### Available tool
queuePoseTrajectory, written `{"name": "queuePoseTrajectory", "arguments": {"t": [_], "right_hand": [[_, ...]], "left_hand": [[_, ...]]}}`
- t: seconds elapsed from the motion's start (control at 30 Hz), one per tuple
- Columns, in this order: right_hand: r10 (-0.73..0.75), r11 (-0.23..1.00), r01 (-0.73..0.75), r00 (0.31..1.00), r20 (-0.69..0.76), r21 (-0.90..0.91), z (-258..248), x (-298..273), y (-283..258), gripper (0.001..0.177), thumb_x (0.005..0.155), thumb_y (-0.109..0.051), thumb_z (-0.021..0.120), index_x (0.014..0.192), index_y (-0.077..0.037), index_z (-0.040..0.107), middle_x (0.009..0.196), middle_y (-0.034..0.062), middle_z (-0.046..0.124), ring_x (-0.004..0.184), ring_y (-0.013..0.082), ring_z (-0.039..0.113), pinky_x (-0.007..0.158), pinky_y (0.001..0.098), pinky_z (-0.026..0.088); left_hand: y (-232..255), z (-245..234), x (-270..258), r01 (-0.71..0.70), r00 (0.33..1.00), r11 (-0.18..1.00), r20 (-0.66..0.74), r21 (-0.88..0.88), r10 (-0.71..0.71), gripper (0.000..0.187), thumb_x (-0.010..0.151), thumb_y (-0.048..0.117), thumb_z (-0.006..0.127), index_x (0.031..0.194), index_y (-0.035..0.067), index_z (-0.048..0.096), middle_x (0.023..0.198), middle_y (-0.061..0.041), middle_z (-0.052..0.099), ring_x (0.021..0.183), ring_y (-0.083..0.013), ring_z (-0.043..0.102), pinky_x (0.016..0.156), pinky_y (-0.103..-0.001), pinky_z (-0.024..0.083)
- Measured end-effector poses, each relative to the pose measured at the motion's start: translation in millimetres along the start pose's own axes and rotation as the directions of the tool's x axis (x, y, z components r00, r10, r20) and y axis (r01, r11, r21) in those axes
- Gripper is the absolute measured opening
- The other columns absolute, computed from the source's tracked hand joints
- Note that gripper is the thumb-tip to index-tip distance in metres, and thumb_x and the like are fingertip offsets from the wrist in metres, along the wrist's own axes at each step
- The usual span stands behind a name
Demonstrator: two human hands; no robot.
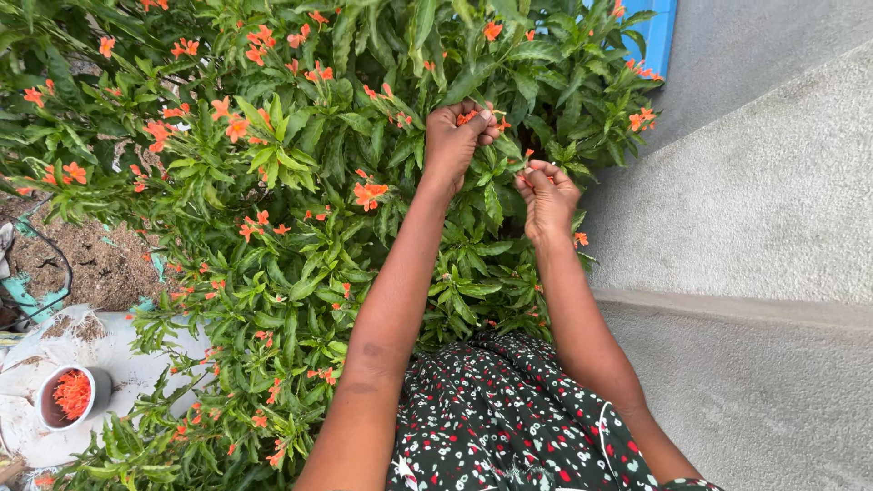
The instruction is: The person picks small orange flowers from a large green bush by hand and places them into a metal bowl.
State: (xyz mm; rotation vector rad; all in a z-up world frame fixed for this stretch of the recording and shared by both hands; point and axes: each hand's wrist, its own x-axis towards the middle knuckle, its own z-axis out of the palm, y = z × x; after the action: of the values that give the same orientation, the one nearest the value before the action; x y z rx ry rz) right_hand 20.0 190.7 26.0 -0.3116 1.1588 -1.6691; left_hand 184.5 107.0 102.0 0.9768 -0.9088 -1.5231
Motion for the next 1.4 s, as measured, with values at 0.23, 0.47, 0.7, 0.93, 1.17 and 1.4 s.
{"name": "queuePoseTrajectory", "arguments": {"t": [0.23, 0.47, 0.7, 0.93, 1.17, 1.4], "right_hand": [[-0.002, 0.996, 0.000, 1.000, 0.027, 0.088, 2, 2, -32, 0.013, 0.086, 0.012, 0.069, 0.096, 0.004, 0.068, 0.091, 0.0121, 0.071, 0.077, 0.0199, 0.072, 0.072, 0.0292, 0.065], [-0.196, 0.980, 0.184, 0.951, 0.240, 0.072, 46, 2, -129, 0.013, 0.089, 0.012, 0.066, 0.098, 0.002, 0.068, 0.096, 0.0140, 0.073, 0.080, 0.0191, 0.072, 0.074, 0.0271, 0.063], [-0.452, 0.885, 0.438, 0.723, 0.522, 0.160, 144, -19, -272, 0.013, 0.102, 0.017, 0.067, 0.111, 0.007, 0.067, 0.109, 0.0200, 0.071, 0.088, 0.0234, 0.073, 0.078, 0.0269, 0.064], [-0.278, 0.897, 0.437, 0.672, 0.687, -0.063, 241, -25, -317, 0.011, 0.104, 0.020, 0.058, 0.105, 0.013, 0.067, 0.098, 0.0210, 0.069, 0.083, 0.0243, 0.072, 0.078, 0.0283, 0.063], [-0.105, 0.918, 0.377, 0.534, 0.839, -0.125, 291, -52, -284, 0.010, 0.105, 0.020, 0.059, 0.105, 0.015, 0.067, 0.101, 0.0241, 0.071, 0.085, 0.0248, 0.072, 0.079, 0.0283, 0.061], [0.099, 0.944, 0.229, 0.492, 0.865, -0.238, 338, -50, -198, 0.011, 0.100, 0.015, 0.061, 0.105, 0.011, 0.070, 0.102, 0.0188, 0.073, 0.085, 0.0220, 0.075, 0.080, 0.0277, 0.065]], "left_hand": [[3, 3, -1, 0.018, 0.999, 1.000, 0.045, -0.005, -0.018, 0.008, 0.093, 0.003, 0.068, 0.096, -0.004, 0.069, 0.083, -0.009, 0.074, 0.068, -0.0128, 0.070, 0.063, -0.025, 0.058], [32, 21, -19, 0.115, 0.968, 0.992, 0.230, -0.061, -0.098, 0.010, 0.092, 0.005, 0.067, 0.100, -0.002, 0.068, 0.084, -0.010, 0.075, 0.068, -0.0142, 0.072, 0.061, -0.026, 0.057], [105, 6, -44, 0.026, 0.952, 0.995, 0.306, -0.098, 0.006, 0.011, 0.099, 0.009, 0.063, 0.106, 0.001, 0.065, 0.089, -0.009, 0.073, 0.073, -0.0131, 0.071, 0.063, -0.026, 0.055], [153, -30, -59, -0.125, 0.977, 0.984, 0.159, -0.126, 0.144, 0.020, 0.100, 0.008, 0.063, 0.115, -0.002, 0.071, 0.093, -0.007, 0.073, 0.076, -0.0113, 0.069, 0.069, -0.026, 0.057], [163, -65, -87, -0.217, 0.975, 0.962, -0.090, -0.166, 0.204, 0.020, 0.099, 0.006, 0.065, 0.115, -0.004, 0.071, 0.096, -0.008, 0.075, 0.079, -0.0119, 0.070, 0.073, -0.027, 0.058], [158, -114, -137, -0.356, 0.894, 0.904, -0.368, -0.235, 0.257, 0.019, 0.100, 0.006, 0.065, 0.115, -0.005, 0.071, 0.096, -0.010, 0.074, 0.080, -0.0141, 0.070, 0.072, -0.027, 0.056]]}}
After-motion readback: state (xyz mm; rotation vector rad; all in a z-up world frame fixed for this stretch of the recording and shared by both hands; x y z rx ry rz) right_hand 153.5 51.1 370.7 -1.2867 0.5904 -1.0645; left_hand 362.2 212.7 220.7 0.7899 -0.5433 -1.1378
